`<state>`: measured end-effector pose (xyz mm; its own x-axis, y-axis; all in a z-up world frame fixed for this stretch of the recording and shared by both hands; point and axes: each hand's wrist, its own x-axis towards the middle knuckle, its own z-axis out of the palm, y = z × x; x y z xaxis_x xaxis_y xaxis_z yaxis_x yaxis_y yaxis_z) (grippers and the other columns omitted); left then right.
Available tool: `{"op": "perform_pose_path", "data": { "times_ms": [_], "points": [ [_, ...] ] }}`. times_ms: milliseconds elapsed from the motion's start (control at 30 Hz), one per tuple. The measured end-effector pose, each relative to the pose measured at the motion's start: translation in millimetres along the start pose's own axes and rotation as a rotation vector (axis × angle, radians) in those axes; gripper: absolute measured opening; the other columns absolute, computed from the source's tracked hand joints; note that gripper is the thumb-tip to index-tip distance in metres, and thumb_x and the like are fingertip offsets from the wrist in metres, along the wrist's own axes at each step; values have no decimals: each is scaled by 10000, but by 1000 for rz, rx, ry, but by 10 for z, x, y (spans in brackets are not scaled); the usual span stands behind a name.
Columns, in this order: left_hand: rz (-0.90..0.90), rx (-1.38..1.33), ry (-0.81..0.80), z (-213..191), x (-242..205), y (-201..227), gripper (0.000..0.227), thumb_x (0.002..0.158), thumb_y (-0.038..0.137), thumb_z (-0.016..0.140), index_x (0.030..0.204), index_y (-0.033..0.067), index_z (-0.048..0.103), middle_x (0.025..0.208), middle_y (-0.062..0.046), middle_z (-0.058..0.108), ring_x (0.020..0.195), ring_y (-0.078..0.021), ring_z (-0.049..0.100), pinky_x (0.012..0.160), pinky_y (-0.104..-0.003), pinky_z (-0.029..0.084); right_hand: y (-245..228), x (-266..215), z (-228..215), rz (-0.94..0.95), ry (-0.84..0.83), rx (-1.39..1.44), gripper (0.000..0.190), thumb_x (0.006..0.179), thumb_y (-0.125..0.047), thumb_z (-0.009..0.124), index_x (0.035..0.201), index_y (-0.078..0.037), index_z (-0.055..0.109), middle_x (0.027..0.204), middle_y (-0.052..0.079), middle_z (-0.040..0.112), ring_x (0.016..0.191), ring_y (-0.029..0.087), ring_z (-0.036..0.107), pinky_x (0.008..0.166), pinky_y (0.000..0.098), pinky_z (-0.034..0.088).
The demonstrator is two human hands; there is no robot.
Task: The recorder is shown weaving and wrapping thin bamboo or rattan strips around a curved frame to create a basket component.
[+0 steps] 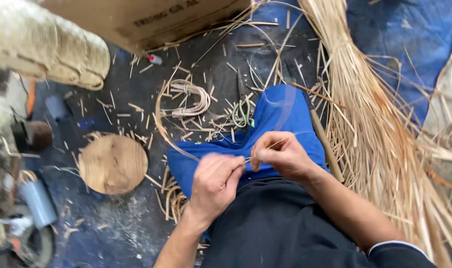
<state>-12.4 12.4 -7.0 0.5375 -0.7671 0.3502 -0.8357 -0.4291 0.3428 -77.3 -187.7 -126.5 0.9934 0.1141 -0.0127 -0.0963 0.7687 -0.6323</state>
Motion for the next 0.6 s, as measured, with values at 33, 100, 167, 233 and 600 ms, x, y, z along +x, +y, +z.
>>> {"op": "perform_pose_path", "data": {
  "times_ms": [33, 100, 167, 233, 600],
  "points": [
    [-174, -204, -21, 57, -89, 29, 224, 916, 113, 766, 1137, 91, 730, 1150, -34, 703, 1100, -264, 697, 978, -476, 500, -56, 28, 44, 7, 27, 11, 141, 986, -61, 692, 1066, 48, 653, 971, 181, 718, 902, 265, 716, 828, 402, 590],
    [-353, -419, -49, 91, -214, 63, 155, 946, 99, 757, 1100, 86, 745, 1064, -27, 741, 964, -214, 737, 861, -365, 580, -107, 57, 182, 22, 65, 27, 187, 972, -74, 676, 1115, 46, 668, 1001, 173, 729, 931, 254, 720, 855, 397, 591],
    [-727, -992, -30, 92, -281, 120, 119, 945, 51, 716, 1047, -9, 722, 1002, -28, 625, 765, -117, 644, 666, -247, 540, -130, 36, 312, 98, 119, -62, 284, 912, -82, 660, 1186, -5, 669, 1084, 113, 726, 1004, 190, 705, 914, 355, 574],
    [-748, -1010, -87, 105, -343, 77, 124, 958, 73, 700, 1044, -12, 729, 915, -16, 627, 715, -86, 638, 629, -225, 526, 26, -7, 286, 126, 93, -145, 240, 936, -70, 674, 1165, 3, 678, 1088, 99, 718, 1008, 164, 685, 912, 337, 563],
    [-939, -1139, -161, 138, -568, 43, 189, 991, 124, 651, 1012, -46, 731, 818, 5, 609, 603, -45, 577, 527, -201, 491, 127, -17, 194, 102, 160, -41, 174, 1019, -133, 679, 1068, 31, 707, 967, 104, 724, 841, 159, 694, 774, 328, 584]
  ]
}}
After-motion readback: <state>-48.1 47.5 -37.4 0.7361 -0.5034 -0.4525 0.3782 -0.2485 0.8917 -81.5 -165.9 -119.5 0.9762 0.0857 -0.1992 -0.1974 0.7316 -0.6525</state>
